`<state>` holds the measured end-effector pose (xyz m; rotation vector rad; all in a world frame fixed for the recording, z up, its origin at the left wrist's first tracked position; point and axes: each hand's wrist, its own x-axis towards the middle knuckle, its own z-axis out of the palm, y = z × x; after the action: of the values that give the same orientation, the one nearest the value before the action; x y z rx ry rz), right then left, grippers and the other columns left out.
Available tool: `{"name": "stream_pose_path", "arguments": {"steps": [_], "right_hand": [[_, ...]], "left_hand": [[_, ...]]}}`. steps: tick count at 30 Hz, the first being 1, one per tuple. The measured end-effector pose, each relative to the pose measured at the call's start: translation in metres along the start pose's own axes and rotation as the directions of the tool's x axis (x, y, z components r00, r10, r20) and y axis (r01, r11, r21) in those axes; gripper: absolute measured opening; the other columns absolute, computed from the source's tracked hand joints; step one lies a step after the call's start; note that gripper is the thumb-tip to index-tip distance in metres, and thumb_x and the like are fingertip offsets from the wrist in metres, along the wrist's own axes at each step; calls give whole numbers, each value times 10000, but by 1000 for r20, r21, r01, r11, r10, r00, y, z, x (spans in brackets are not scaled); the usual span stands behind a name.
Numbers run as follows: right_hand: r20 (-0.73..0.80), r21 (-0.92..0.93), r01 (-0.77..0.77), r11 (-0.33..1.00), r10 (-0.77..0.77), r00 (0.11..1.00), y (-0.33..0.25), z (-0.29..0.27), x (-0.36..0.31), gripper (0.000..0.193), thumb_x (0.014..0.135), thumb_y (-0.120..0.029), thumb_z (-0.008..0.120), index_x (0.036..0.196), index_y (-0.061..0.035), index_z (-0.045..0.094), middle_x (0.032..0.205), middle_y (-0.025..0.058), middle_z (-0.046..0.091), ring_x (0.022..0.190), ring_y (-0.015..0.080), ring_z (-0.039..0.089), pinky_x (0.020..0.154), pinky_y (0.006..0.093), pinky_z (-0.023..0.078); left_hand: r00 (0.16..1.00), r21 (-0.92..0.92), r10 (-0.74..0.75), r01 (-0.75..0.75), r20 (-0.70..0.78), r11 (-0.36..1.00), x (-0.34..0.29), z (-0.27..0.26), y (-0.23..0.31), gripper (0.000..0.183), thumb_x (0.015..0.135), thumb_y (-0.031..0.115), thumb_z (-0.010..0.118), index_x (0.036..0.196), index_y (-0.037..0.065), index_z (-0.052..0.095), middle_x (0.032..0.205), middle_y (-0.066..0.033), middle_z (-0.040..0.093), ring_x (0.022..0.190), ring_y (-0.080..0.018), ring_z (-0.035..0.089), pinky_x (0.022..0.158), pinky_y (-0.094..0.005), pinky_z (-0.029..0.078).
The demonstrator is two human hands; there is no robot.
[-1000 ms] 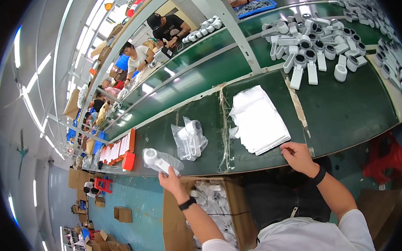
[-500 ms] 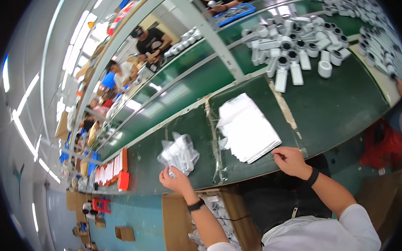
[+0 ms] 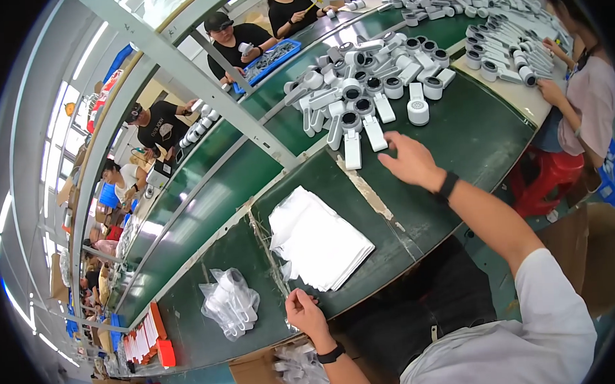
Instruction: The person picks up a handheld fan, slides it into a plastic bag, and places the bagged fan into a cardboard box, repeating the process for several fans.
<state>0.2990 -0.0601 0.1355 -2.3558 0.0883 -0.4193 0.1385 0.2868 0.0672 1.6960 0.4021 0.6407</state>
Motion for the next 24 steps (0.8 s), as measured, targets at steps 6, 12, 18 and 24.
{"name": "stream_pose_path", "arguments": {"steps": [6,12,18,24], "right_hand": [[100,-231,-26,973,51,994,14,45,62,853,830,-360,675,1489,-90,205,1327,277,430,1152,428,506,962,442,448],[-7,-181,-116,977,117,993,31,54,73,639,792,-318,680,1331,-56,458,1034,205,653,936,396,619,846,457,500],[192,826,-349,443,361,912,20,6,34,595,826,-183,633,1358,-34,414,1025,132,630,854,226,642,730,345,536],[390,918,-382,106,-72,918,2,-44,-67,689,714,-17,534,1382,-50,365,1017,138,600,795,255,643,709,382,557]], "left_hand": [[999,-16,-25,24,-35,1000,1,1,1,144,936,120,595,908,-20,610,706,-46,599,588,-86,552,510,-214,461],[999,-13,-35,35,-22,999,2,2,-1,148,938,120,597,929,-27,610,723,-52,610,597,-92,569,530,-221,484],[999,-3,-39,39,0,999,4,-2,1,145,937,116,596,935,-27,616,742,-52,609,621,-93,575,528,-217,485],[966,94,248,-254,66,963,1,21,32,150,916,106,617,997,-19,635,837,-52,630,695,-103,586,600,-229,480]]}}
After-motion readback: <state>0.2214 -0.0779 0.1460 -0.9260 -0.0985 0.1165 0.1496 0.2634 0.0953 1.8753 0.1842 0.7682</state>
